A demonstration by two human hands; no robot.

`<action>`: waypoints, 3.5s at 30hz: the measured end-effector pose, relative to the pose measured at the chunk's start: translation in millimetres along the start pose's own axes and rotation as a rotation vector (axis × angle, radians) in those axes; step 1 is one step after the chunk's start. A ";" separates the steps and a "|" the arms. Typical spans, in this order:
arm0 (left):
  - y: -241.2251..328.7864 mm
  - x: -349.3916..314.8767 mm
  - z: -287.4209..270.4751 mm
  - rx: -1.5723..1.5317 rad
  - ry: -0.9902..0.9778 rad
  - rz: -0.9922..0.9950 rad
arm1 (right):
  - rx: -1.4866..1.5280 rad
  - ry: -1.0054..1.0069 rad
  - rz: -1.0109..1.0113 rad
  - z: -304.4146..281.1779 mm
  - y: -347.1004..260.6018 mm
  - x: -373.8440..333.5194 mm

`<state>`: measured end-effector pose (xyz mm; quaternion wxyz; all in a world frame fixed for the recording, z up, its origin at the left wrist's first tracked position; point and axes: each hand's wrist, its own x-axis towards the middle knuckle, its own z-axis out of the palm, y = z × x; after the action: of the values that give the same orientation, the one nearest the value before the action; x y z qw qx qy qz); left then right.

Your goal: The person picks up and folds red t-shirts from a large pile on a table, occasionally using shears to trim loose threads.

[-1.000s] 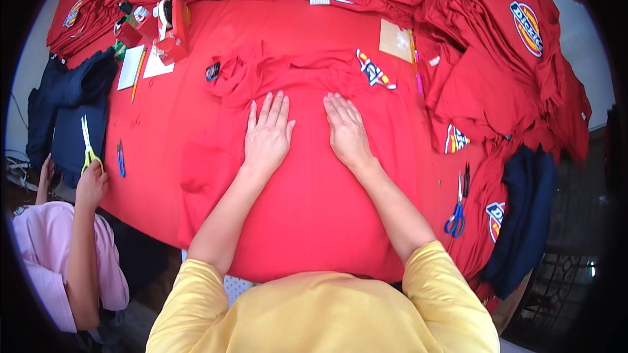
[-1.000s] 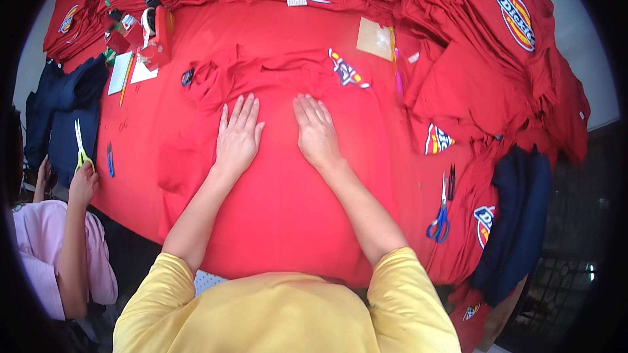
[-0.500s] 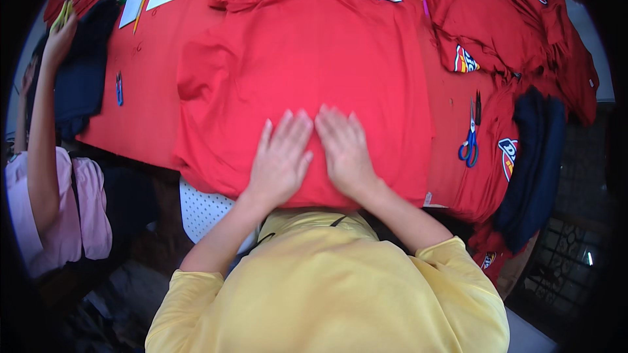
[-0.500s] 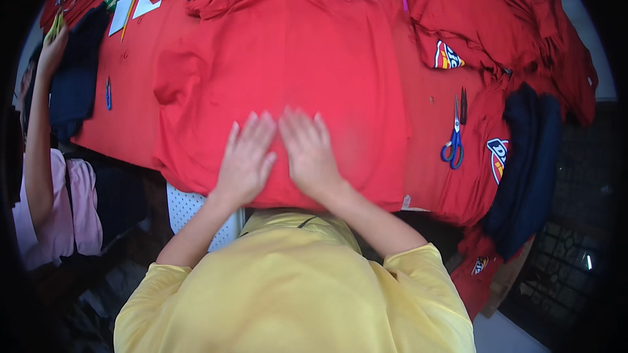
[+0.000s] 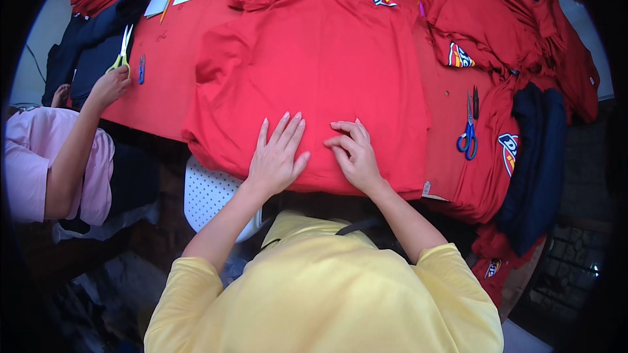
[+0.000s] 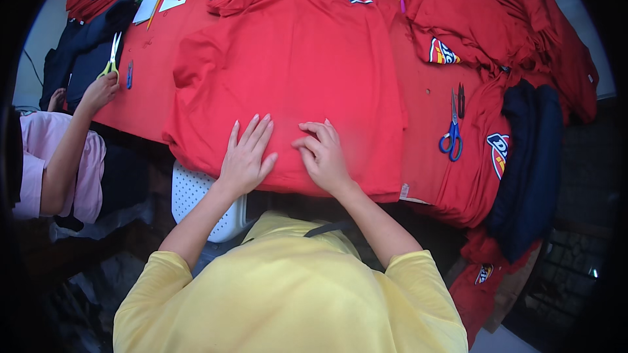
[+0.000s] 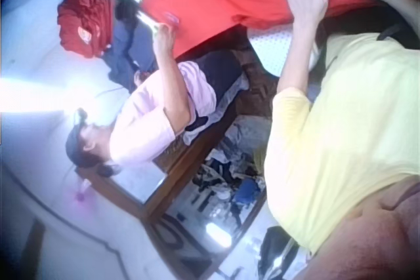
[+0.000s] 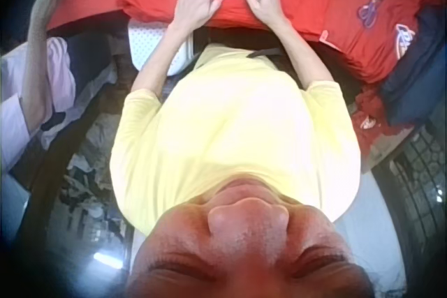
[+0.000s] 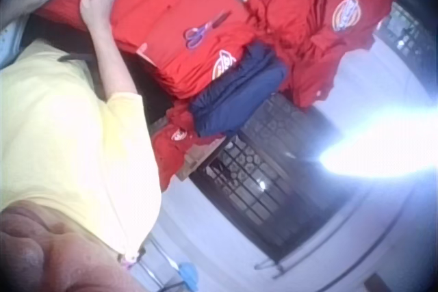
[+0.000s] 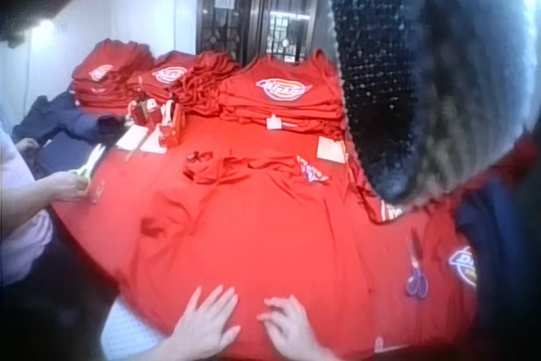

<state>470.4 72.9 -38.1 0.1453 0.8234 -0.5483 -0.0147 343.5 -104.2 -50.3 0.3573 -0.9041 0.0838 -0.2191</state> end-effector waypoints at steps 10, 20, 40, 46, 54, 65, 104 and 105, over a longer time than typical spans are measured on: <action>9.0 -20.6 -6.1 -0.011 -0.070 0.021 | 0.064 0.116 0.128 17.0 -9.2 0.9; 19.4 -17.6 -14.8 -0.067 0.082 0.154 | 0.064 -0.278 0.041 -35.1 -32.0 -23.6; -10.6 -42.2 0.0 -0.179 0.276 0.383 | -0.152 -0.020 -0.319 -10.7 -19.6 -72.5; -12.0 -44.3 10.1 -0.252 0.275 0.313 | -0.150 0.005 -0.323 -9.5 -16.4 -72.3; -11.9 -43.2 8.6 -0.303 0.273 0.282 | -0.093 0.023 -0.291 -10.6 -18.2 -71.0; -9.6 -49.3 5.1 -0.318 0.264 0.279 | -0.104 0.019 -0.302 -12.8 -20.5 -72.2; -25.5 117.3 35.6 -2.082 0.303 -0.502 | 0.752 -0.007 0.390 -7.5 65.1 111.4; -25.2 117.5 34.2 -2.069 0.320 -0.511 | 0.758 -0.019 0.401 -9.4 63.0 112.3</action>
<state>533.6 -32.4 -61.4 0.8338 0.3832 -0.0562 -0.3933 439.5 -190.6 -49.5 0.7006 -0.6765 0.1682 -0.1524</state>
